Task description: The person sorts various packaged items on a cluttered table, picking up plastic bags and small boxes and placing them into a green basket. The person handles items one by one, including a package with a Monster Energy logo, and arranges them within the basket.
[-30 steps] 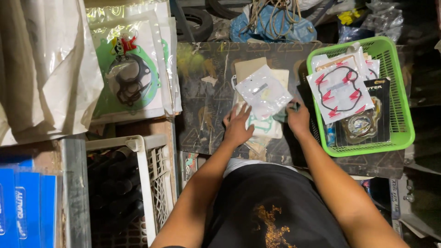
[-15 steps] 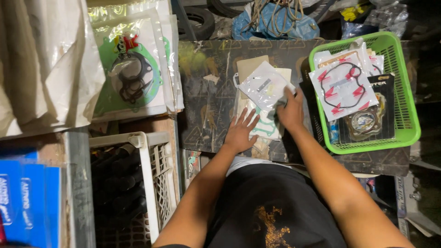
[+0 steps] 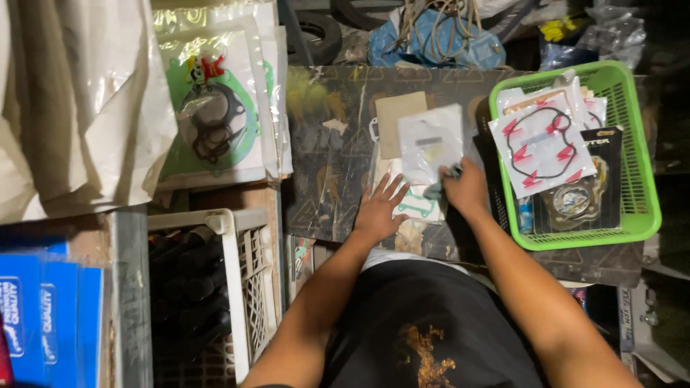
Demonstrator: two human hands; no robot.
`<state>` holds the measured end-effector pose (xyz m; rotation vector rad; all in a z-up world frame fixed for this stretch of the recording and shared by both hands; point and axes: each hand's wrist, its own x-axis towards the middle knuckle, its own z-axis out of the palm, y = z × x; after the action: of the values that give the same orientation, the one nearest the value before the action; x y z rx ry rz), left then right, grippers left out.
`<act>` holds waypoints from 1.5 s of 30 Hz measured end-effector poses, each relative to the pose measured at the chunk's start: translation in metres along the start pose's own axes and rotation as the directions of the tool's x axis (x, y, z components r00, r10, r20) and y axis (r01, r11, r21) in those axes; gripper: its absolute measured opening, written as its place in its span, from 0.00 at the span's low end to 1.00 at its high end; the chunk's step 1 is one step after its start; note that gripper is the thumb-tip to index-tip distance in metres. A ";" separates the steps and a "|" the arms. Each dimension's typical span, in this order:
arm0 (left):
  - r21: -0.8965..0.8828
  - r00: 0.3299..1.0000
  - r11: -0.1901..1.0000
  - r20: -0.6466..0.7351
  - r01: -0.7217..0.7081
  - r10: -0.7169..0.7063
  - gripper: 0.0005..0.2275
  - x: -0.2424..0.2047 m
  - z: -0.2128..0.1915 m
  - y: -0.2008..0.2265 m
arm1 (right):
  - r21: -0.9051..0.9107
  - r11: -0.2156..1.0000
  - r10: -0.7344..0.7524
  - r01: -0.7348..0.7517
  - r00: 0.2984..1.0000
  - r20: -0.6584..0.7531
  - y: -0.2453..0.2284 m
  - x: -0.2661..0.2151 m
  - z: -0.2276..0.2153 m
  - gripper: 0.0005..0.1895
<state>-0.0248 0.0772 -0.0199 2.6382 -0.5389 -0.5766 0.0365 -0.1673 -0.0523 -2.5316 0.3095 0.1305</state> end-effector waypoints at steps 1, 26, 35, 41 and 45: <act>-0.002 1.000 1.000 0.000 0.006 -0.006 0.35 0.001 0.003 -0.005 | 0.000 1.000 -0.003 0.003 1.000 0.005 0.003 -0.005 -0.002 0.19; 0.027 0.978 0.979 -0.033 -0.203 0.204 0.22 0.008 0.004 -0.016 | -0.198 0.780 -0.475 0.594 0.767 0.431 -0.067 -0.044 -0.025 0.39; 0.076 0.990 0.987 0.010 -0.141 0.141 0.20 0.017 0.018 -0.022 | -0.177 0.825 -0.426 0.537 0.796 0.429 -0.091 -0.017 -0.005 0.36; 0.073 0.989 0.986 0.025 -0.150 0.148 0.21 0.009 -0.002 -0.018 | -0.249 0.752 -0.527 0.610 0.784 0.329 -0.045 -0.026 0.007 0.38; 0.068 0.987 0.985 0.031 -0.161 0.159 0.23 0.011 -0.002 -0.017 | -0.325 0.758 -0.563 0.565 0.819 0.112 -0.016 -0.018 0.012 0.38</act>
<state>-0.0094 0.0871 -0.0288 2.6245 -0.7836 -0.5510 0.0231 -0.1445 -0.0507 -2.8469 -0.5438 -0.0515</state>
